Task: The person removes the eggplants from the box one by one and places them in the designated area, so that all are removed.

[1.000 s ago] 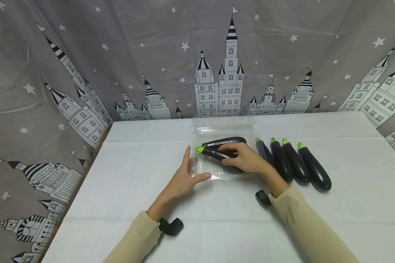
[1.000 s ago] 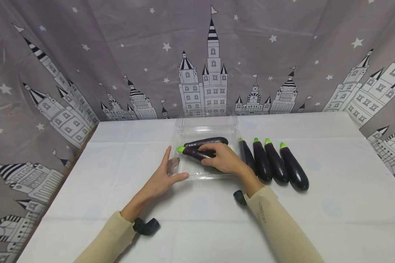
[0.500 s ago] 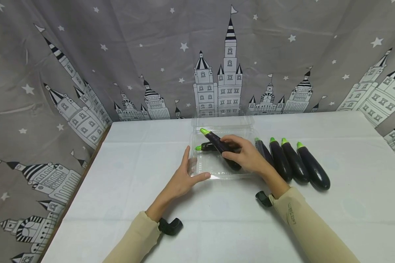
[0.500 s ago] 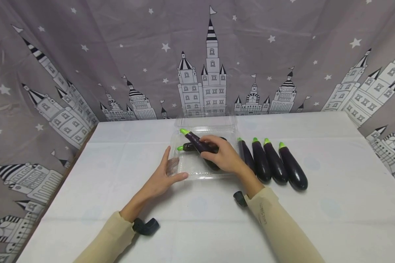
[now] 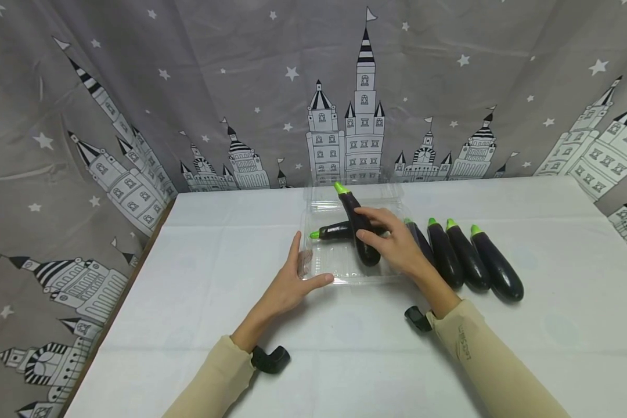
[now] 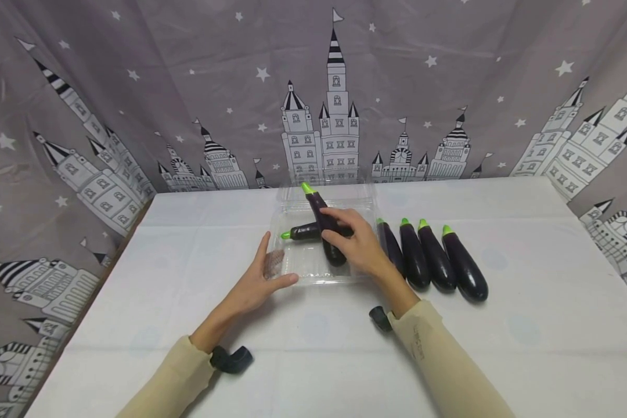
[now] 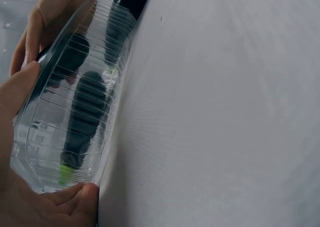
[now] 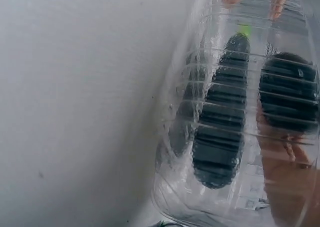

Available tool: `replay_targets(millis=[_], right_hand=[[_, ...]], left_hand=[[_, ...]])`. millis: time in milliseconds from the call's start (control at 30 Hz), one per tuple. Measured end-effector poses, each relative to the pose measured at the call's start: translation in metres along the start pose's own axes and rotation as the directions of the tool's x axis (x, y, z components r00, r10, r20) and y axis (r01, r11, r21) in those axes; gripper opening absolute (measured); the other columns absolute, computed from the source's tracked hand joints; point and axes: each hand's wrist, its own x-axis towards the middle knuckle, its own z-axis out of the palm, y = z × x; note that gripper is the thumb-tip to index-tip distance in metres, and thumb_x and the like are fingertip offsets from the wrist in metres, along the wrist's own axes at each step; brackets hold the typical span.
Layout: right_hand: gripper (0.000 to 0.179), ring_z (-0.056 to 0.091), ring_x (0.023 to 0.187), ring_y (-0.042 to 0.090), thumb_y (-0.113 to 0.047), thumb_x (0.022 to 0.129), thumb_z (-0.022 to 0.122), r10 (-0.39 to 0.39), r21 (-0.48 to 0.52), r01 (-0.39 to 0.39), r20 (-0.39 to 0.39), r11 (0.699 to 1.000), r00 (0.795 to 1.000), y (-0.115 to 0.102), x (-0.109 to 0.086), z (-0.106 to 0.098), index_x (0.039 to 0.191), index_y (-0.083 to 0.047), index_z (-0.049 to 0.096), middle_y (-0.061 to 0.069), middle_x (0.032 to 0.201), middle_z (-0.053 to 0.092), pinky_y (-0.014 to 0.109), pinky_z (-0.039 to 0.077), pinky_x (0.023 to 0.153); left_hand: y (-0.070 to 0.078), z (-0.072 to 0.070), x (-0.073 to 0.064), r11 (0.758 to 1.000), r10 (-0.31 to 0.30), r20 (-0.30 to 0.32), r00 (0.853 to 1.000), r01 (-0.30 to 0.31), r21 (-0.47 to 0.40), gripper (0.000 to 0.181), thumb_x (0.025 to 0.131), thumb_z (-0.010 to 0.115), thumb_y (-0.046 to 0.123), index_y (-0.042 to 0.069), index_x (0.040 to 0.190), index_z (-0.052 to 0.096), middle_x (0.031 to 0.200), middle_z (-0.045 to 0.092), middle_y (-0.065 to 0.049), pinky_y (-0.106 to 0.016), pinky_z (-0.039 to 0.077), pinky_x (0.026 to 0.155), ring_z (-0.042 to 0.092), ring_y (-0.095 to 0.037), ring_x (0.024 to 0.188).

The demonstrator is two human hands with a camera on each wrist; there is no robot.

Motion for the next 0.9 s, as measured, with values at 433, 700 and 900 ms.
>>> replay_targets(millis=[433,700,900], right_hand=[[0.047,0.059,0.111,0.033,-0.013,0.092,0.071,0.016,0.078,-0.006,-0.132,0.997,0.991,-0.001,-0.003,-0.002,0.137,-0.009,0.058,0.016,0.128,0.056,0.054,0.041,0.097],[0.049,0.057,0.111,0.029,-0.010,0.091,0.071,0.027,0.101,-0.010,-0.169,0.995,0.985,-0.001,-0.005,-0.007,0.138,-0.008,0.057,0.016,0.126,0.056,0.043,0.048,0.087],[0.046,0.056,0.109,0.026,-0.012,0.094,0.068,0.016,0.073,0.000,-0.212,0.997,0.977,-0.006,-0.009,-0.016,0.138,-0.008,0.057,0.016,0.125,0.057,0.034,0.047,0.085]], left_hand=[[0.032,-0.005,-0.013,0.998,-0.024,0.048,0.999,0.027,-0.048,0.112,0.088,0.075,0.024,0.011,0.158,-0.011,0.154,0.030,-0.025,-0.052,0.028,0.111,0.040,-0.037,0.135],[0.038,-0.005,-0.017,0.999,-0.038,0.044,0.998,0.040,-0.032,0.110,0.089,0.074,0.022,0.010,0.157,-0.011,0.154,0.030,-0.026,-0.052,0.026,0.112,0.038,-0.038,0.136],[0.040,-0.005,-0.018,0.999,-0.042,0.042,0.998,0.043,-0.029,0.111,0.088,0.075,0.022,0.010,0.158,-0.011,0.154,0.030,-0.026,-0.052,0.025,0.113,0.038,-0.038,0.137]])
